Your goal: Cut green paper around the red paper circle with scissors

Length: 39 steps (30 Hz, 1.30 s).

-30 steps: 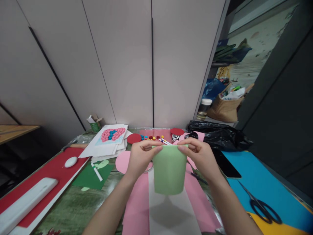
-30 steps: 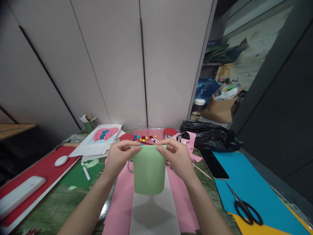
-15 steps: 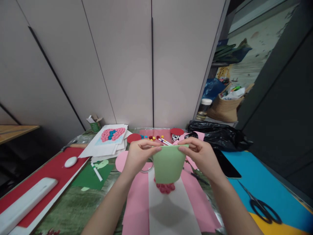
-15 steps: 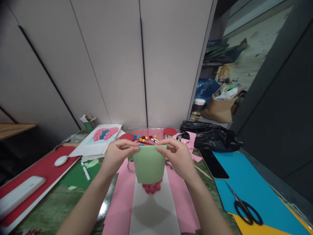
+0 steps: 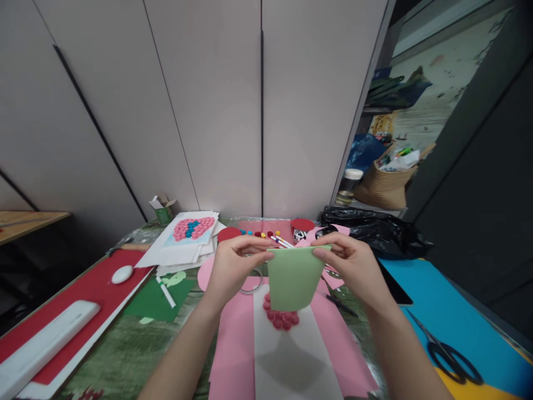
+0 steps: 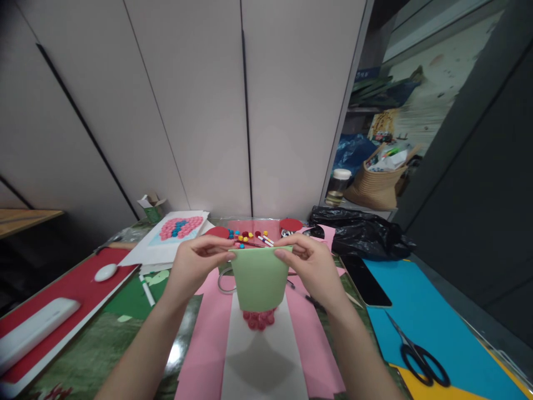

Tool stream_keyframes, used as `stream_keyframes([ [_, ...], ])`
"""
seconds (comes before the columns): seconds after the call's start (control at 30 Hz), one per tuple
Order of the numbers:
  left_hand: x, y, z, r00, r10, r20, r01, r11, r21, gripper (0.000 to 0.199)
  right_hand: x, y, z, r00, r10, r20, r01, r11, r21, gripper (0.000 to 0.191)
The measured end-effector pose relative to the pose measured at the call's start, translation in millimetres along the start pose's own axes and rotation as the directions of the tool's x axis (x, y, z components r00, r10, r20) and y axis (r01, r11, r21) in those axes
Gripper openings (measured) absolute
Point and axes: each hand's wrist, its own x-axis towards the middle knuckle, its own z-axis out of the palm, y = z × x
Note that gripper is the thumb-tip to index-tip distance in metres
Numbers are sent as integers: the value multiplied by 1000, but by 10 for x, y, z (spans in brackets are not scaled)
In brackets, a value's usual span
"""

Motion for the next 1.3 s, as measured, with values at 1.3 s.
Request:
stream_keyframes([
  [1.3,-24,-68,65,990,139,-8,-139,990,34,11,-26,-67,59,987,-114,111,126,986,-108,12],
])
